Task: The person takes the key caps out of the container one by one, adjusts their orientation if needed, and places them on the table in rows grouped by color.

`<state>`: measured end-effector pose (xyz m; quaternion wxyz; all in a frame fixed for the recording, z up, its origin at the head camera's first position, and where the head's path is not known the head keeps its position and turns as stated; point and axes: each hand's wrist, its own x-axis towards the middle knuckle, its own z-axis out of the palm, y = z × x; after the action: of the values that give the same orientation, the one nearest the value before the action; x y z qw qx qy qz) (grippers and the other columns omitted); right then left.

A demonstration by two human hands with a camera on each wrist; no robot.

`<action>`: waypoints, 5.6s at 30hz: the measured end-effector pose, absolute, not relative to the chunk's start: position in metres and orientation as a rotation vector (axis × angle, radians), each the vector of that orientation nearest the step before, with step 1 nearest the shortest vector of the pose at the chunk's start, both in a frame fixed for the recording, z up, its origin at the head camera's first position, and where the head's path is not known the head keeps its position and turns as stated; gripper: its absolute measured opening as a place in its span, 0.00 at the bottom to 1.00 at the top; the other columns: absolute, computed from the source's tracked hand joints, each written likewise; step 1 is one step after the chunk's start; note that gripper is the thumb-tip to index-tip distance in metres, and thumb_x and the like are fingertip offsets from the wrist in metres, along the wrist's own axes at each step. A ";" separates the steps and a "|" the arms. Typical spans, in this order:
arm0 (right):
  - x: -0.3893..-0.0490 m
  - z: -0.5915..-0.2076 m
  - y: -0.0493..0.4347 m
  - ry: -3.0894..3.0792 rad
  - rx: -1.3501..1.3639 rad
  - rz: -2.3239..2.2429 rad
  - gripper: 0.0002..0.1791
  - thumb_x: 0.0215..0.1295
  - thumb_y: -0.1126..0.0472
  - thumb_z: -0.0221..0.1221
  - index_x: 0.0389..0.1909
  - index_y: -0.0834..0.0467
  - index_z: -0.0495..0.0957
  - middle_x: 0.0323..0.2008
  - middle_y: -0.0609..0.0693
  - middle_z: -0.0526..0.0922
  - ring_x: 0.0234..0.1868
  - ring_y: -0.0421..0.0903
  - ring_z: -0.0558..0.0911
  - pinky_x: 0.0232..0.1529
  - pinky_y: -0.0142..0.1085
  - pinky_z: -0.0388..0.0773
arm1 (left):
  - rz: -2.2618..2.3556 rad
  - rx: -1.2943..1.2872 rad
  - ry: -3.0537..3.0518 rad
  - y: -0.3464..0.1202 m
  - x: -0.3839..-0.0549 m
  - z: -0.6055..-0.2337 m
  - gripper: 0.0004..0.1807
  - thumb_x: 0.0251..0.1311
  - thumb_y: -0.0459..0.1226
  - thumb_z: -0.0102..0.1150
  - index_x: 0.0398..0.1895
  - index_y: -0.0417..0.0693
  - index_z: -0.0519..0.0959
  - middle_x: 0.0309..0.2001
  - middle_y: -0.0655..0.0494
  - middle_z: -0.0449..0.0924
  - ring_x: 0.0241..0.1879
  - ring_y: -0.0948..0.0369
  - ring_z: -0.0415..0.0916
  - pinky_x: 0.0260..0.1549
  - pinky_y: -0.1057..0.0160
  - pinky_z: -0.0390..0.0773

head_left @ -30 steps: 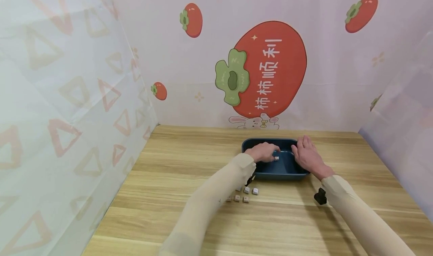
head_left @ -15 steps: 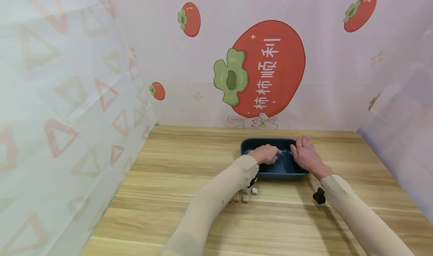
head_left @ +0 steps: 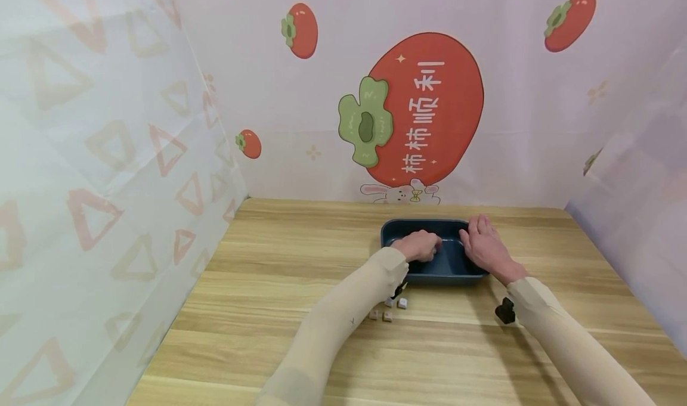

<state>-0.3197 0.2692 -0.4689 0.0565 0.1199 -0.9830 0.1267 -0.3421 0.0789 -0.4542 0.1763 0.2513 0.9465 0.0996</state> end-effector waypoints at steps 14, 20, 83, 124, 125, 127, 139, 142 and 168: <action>-0.321 -0.472 0.269 -2.977 0.368 0.404 0.33 0.79 0.55 0.37 0.67 0.81 0.50 0.69 0.83 0.48 0.70 0.77 0.51 0.69 0.66 0.50 | 0.247 0.636 2.732 0.073 -0.341 -0.455 0.05 0.70 0.40 0.53 0.45 0.59 0.73 0.40 0.61 0.75 0.37 0.61 0.73 0.36 0.62 0.74; -0.321 -0.471 0.269 -2.962 0.374 0.395 0.32 0.79 0.55 0.38 0.66 0.81 0.52 0.68 0.84 0.49 0.70 0.78 0.52 0.68 0.66 0.51 | 0.291 0.582 2.745 0.068 -0.339 -0.451 0.02 0.71 0.41 0.52 0.43 0.60 0.73 0.38 0.61 0.73 0.36 0.61 0.73 0.35 0.59 0.74; -0.320 -0.470 0.271 -2.961 0.400 0.390 0.33 0.79 0.54 0.38 0.66 0.82 0.51 0.68 0.84 0.49 0.69 0.78 0.52 0.68 0.67 0.52 | 0.614 0.923 2.850 0.009 -0.299 -0.413 0.07 0.69 0.47 0.56 0.44 0.58 0.77 0.35 0.67 0.79 0.30 0.69 0.74 0.33 0.73 0.74; -0.318 -0.473 0.270 -2.934 0.410 0.345 0.32 0.78 0.55 0.39 0.65 0.82 0.53 0.67 0.84 0.51 0.69 0.78 0.53 0.67 0.67 0.53 | 0.494 1.241 2.698 0.003 -0.232 -0.404 0.07 0.69 0.47 0.55 0.44 0.58 0.78 0.34 0.69 0.77 0.31 0.71 0.71 0.31 0.80 0.69; -0.318 -0.473 0.270 -2.938 0.412 0.349 0.32 0.78 0.55 0.39 0.65 0.82 0.53 0.67 0.84 0.51 0.69 0.78 0.53 0.67 0.67 0.53 | 0.479 1.244 2.701 0.003 -0.231 -0.405 0.07 0.69 0.47 0.55 0.44 0.58 0.78 0.34 0.69 0.76 0.30 0.72 0.70 0.31 0.80 0.69; -0.318 -0.473 0.270 -2.947 0.412 0.361 0.32 0.78 0.55 0.39 0.65 0.82 0.52 0.67 0.84 0.50 0.69 0.78 0.53 0.67 0.67 0.53 | 0.457 1.246 2.705 0.001 -0.230 -0.409 0.07 0.69 0.47 0.55 0.44 0.58 0.78 0.33 0.68 0.75 0.30 0.72 0.70 0.30 0.79 0.68; -0.316 -0.470 0.270 -2.950 0.409 0.371 0.32 0.78 0.56 0.38 0.66 0.82 0.51 0.68 0.83 0.50 0.69 0.78 0.52 0.68 0.67 0.51 | 0.448 1.205 2.716 -0.010 -0.219 -0.418 0.04 0.70 0.43 0.55 0.41 0.56 0.78 0.30 0.69 0.76 0.26 0.72 0.69 0.26 0.77 0.69; -0.316 -0.471 0.270 -2.947 0.409 0.371 0.32 0.78 0.55 0.39 0.66 0.81 0.52 0.68 0.83 0.50 0.69 0.78 0.52 0.68 0.67 0.52 | 0.424 1.218 2.725 -0.013 -0.217 -0.422 0.05 0.70 0.43 0.55 0.42 0.57 0.79 0.31 0.68 0.77 0.27 0.71 0.70 0.27 0.78 0.69; -0.317 -0.469 0.269 -2.980 0.401 0.392 0.33 0.79 0.54 0.37 0.67 0.81 0.50 0.69 0.83 0.48 0.70 0.78 0.50 0.68 0.67 0.50 | 0.129 1.255 2.807 -0.020 -0.200 -0.452 0.05 0.65 0.44 0.61 0.32 0.57 0.79 0.31 0.66 0.79 0.31 0.68 0.69 0.36 0.73 0.67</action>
<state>-0.3168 0.2690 -0.4694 0.0549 0.1321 -0.9813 0.1290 -0.1995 -0.0198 -0.4525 0.0322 0.4075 0.9117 0.0419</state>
